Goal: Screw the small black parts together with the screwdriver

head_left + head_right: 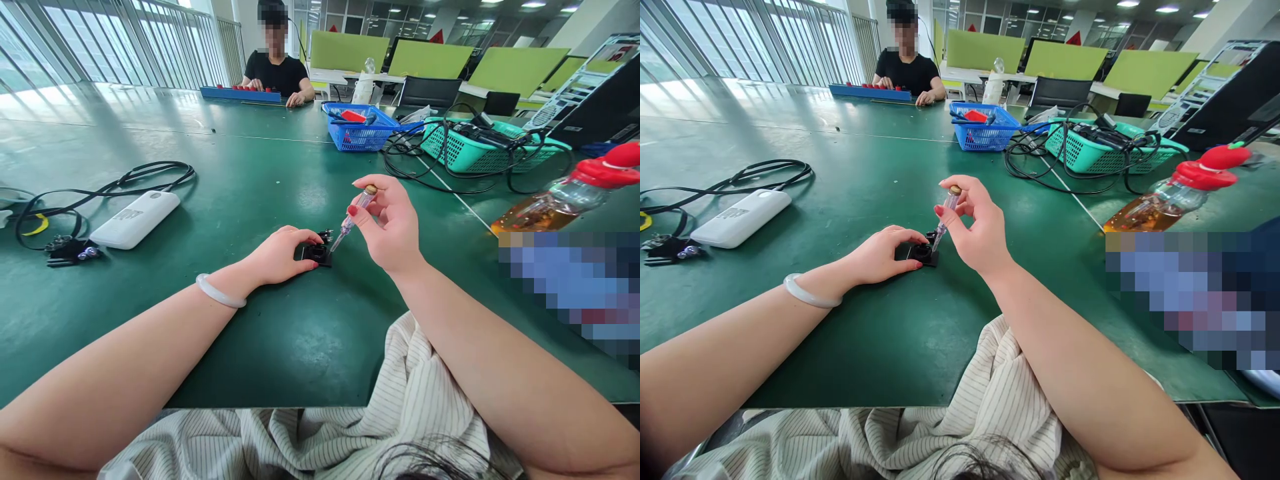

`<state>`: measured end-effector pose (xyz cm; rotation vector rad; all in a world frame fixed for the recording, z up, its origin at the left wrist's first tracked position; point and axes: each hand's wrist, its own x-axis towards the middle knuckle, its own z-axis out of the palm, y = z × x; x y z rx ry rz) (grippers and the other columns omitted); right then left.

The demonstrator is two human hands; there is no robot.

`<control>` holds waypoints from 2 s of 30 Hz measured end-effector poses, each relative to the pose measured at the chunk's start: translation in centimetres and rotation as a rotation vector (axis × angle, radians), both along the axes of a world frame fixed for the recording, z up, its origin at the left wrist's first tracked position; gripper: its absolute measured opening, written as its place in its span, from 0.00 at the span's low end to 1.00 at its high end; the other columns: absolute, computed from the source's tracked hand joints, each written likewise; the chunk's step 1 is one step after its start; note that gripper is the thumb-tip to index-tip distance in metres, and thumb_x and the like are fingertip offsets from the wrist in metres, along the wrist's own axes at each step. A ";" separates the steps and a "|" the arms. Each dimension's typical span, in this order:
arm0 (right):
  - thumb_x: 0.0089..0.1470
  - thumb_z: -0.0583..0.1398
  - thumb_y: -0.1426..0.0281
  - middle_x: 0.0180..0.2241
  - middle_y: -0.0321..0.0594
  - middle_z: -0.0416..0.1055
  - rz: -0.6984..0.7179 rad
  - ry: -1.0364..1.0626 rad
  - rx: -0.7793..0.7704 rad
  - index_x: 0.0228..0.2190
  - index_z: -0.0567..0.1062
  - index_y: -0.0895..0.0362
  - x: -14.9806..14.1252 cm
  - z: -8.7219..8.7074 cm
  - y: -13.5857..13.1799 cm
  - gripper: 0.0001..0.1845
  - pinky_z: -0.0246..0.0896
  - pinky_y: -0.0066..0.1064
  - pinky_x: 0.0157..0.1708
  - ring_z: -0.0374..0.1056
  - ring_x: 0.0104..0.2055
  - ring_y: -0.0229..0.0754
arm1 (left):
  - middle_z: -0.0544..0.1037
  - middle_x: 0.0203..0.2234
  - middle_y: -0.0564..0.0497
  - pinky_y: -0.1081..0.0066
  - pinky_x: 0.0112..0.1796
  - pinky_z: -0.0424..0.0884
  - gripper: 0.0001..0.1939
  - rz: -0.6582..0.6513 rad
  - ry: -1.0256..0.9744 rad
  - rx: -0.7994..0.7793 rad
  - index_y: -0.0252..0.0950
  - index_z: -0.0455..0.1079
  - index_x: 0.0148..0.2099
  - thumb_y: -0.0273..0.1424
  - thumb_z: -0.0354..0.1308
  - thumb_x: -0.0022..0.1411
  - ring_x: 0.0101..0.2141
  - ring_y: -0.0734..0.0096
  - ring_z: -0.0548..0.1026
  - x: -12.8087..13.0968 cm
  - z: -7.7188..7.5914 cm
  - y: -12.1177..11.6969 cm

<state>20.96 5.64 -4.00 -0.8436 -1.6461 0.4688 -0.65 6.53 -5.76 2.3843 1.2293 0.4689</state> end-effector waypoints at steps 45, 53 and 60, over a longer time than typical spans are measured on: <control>0.65 0.59 0.65 0.42 0.37 0.78 0.142 -0.010 0.090 0.51 0.74 0.46 -0.9 0.8 -2.1 0.13 0.79 0.42 0.46 0.78 0.41 0.42 | 0.81 0.43 0.47 0.54 0.52 0.72 0.21 -0.026 0.003 0.042 0.42 0.74 0.54 0.38 0.63 0.60 0.47 0.53 0.75 0.0 0.0 -0.1; 0.64 0.60 0.63 0.41 0.35 0.78 0.179 -0.079 -0.050 0.50 0.71 0.49 -0.7 0.0 -0.9 0.13 0.78 0.40 0.48 0.78 0.39 0.38 | 0.82 0.45 0.47 0.54 0.51 0.74 0.22 -0.021 -0.017 0.055 0.41 0.74 0.56 0.40 0.62 0.60 0.47 0.53 0.77 0.0 -0.1 -0.1; 0.65 0.61 0.60 0.42 0.35 0.79 0.115 0.025 0.010 0.48 0.68 0.48 -0.6 -0.2 -0.4 0.12 0.79 0.39 0.48 0.80 0.42 0.41 | 0.80 0.52 0.47 0.53 0.57 0.71 0.23 0.024 -0.113 0.233 0.40 0.71 0.61 0.38 0.59 0.65 0.52 0.54 0.75 -0.2 0.5 -0.8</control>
